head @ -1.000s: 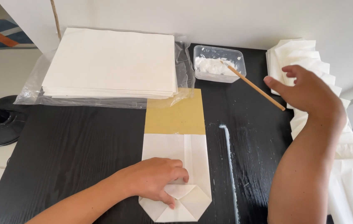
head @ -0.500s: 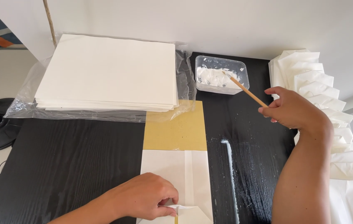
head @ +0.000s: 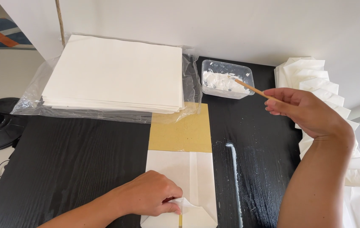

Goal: Applying adhesive with a brush and folding the bottom of a white plastic bag to form the seal.

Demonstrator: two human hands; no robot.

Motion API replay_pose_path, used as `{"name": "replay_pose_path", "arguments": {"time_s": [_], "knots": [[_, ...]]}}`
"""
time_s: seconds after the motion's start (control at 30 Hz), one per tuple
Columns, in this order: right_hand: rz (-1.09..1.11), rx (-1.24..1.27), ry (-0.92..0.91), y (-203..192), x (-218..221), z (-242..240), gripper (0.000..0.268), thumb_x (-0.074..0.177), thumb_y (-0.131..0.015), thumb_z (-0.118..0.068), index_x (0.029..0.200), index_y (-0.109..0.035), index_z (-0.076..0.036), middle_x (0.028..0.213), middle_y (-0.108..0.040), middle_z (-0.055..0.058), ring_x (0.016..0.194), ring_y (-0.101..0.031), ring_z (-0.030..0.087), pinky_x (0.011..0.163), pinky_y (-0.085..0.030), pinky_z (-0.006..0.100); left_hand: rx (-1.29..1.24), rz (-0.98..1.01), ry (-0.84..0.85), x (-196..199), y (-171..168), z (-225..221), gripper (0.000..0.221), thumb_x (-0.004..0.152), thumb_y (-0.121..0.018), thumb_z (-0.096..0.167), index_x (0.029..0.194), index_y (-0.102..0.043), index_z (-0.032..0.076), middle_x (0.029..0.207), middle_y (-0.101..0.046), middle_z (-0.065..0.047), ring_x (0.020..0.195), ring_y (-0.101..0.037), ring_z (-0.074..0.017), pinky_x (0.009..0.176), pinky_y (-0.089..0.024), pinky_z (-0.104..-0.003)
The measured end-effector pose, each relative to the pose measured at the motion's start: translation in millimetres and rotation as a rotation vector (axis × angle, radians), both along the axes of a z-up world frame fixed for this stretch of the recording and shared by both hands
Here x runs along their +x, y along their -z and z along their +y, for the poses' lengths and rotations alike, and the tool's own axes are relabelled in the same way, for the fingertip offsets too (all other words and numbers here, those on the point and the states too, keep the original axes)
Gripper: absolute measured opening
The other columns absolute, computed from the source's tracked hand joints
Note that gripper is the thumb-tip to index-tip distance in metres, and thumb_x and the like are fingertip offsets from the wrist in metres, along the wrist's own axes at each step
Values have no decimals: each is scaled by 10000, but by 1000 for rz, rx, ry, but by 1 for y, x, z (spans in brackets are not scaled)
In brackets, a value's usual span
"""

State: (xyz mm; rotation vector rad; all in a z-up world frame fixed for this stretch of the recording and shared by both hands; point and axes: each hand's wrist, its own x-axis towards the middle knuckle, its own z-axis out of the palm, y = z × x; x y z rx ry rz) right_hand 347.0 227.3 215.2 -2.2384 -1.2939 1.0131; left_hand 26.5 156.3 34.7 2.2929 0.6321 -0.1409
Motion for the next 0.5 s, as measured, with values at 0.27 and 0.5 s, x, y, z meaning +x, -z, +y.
{"name": "replay_pose_path", "arguments": {"time_s": [0.27,0.5], "knots": [[138,549,-134,70,21,42,270,1019,-628,-238,1245,-717,-121,971,-685,35,924,-649,111,853,-575,248,69,-74,-59,2,11,1,465,1038,-701,440,706,-517,171,628,-551,41,566,-508,-189,534,-367,-354],[-127,698,-74,64,7,34,270,1126,-462,-287,1224,-669,-144,954,-701,30,775,-653,134,732,-516,292,171,-158,-67,1,17,4,443,1044,-687,414,713,-570,145,609,-552,13,550,-520,-223,584,-407,-371]]}}
